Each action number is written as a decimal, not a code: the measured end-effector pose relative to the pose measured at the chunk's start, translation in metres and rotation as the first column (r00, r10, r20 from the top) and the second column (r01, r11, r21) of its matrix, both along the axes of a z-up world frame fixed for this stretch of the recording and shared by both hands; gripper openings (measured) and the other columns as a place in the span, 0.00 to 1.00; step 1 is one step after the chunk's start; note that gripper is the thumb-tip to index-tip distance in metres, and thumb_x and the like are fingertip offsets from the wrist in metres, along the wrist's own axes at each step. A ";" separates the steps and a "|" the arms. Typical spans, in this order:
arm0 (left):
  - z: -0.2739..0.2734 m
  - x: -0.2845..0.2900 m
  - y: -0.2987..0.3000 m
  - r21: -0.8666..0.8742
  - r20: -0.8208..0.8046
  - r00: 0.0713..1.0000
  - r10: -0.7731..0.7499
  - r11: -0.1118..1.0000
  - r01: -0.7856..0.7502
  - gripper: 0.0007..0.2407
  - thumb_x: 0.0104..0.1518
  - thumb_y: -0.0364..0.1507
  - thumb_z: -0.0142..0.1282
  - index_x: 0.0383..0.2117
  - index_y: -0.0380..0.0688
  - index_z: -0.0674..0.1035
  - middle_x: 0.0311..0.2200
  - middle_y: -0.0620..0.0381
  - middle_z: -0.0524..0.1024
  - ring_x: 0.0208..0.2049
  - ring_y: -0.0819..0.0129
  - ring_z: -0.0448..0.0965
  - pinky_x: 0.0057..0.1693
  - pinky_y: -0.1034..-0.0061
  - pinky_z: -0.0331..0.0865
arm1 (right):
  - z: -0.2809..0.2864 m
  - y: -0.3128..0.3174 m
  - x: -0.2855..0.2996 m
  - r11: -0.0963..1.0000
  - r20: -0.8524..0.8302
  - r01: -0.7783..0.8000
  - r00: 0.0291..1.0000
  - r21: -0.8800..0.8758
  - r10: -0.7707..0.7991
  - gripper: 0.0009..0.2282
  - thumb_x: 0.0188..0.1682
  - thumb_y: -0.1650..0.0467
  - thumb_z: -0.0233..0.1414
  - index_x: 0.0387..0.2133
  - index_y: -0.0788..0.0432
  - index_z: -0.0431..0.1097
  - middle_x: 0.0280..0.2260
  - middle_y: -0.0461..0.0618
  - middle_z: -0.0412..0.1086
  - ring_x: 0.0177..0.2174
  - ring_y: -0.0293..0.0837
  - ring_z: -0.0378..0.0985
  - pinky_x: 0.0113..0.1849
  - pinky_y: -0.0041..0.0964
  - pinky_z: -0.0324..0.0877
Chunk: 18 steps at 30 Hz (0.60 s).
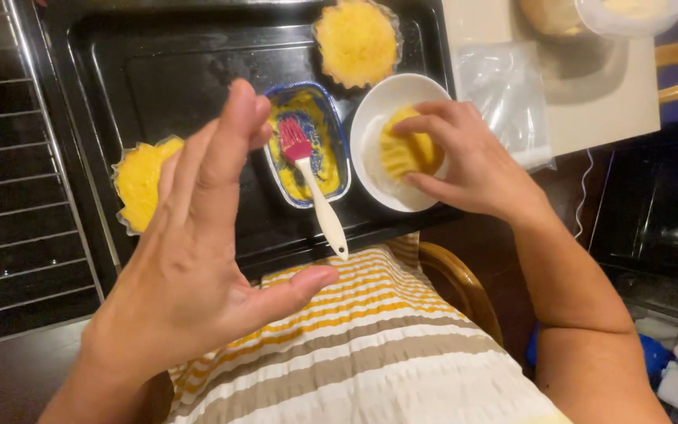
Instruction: Brushing mamon (sponge cakes) with melted butter and dipping them into a bowl of sugar.
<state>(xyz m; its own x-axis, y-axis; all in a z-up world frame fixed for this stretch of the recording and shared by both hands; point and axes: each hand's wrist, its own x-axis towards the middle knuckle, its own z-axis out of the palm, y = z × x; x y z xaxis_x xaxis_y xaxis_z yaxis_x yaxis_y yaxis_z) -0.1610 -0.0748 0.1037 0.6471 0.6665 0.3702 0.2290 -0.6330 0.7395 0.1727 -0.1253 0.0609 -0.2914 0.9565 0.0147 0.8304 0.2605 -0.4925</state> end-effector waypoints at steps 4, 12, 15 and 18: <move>-0.016 -0.002 -0.003 -0.031 -0.010 1.000 -0.015 0.999 0.014 0.49 0.47 0.40 0.73 0.70 0.38 0.46 0.64 0.38 0.61 0.63 0.44 0.65 0.68 0.56 0.58 | -0.016 0.005 -0.009 1.000 0.148 -0.002 0.989 0.004 0.001 0.26 0.39 0.71 0.65 0.54 0.54 0.69 0.54 0.61 0.65 0.53 0.62 0.66 0.55 0.52 0.64; -0.029 0.001 -0.005 -0.075 -0.049 0.999 -0.023 0.997 0.019 0.46 0.48 0.39 0.72 0.71 0.41 0.51 0.65 0.39 0.60 0.63 0.42 0.65 0.65 0.55 0.62 | -0.024 0.006 -0.017 0.999 0.216 0.038 0.975 0.011 -0.039 0.24 0.39 0.70 0.65 0.52 0.53 0.71 0.54 0.59 0.67 0.51 0.62 0.68 0.54 0.50 0.66; -0.029 0.000 -0.006 -0.096 -0.054 0.998 -0.025 0.995 0.020 0.45 0.49 0.39 0.72 0.71 0.40 0.53 0.65 0.40 0.60 0.63 0.42 0.65 0.65 0.55 0.64 | -0.024 0.008 -0.008 0.999 0.216 0.043 0.975 0.023 -0.047 0.23 0.40 0.71 0.65 0.51 0.53 0.72 0.53 0.58 0.68 0.52 0.61 0.68 0.54 0.49 0.66; -0.029 -0.003 -0.008 -0.083 -0.046 0.999 -0.013 0.997 0.009 0.44 0.50 0.39 0.71 0.70 0.40 0.54 0.66 0.41 0.59 0.64 0.42 0.65 0.66 0.55 0.64 | -0.014 0.011 0.006 1.000 0.144 0.019 0.989 0.000 -0.019 0.23 0.39 0.70 0.66 0.50 0.55 0.72 0.51 0.58 0.69 0.51 0.59 0.69 0.53 0.50 0.66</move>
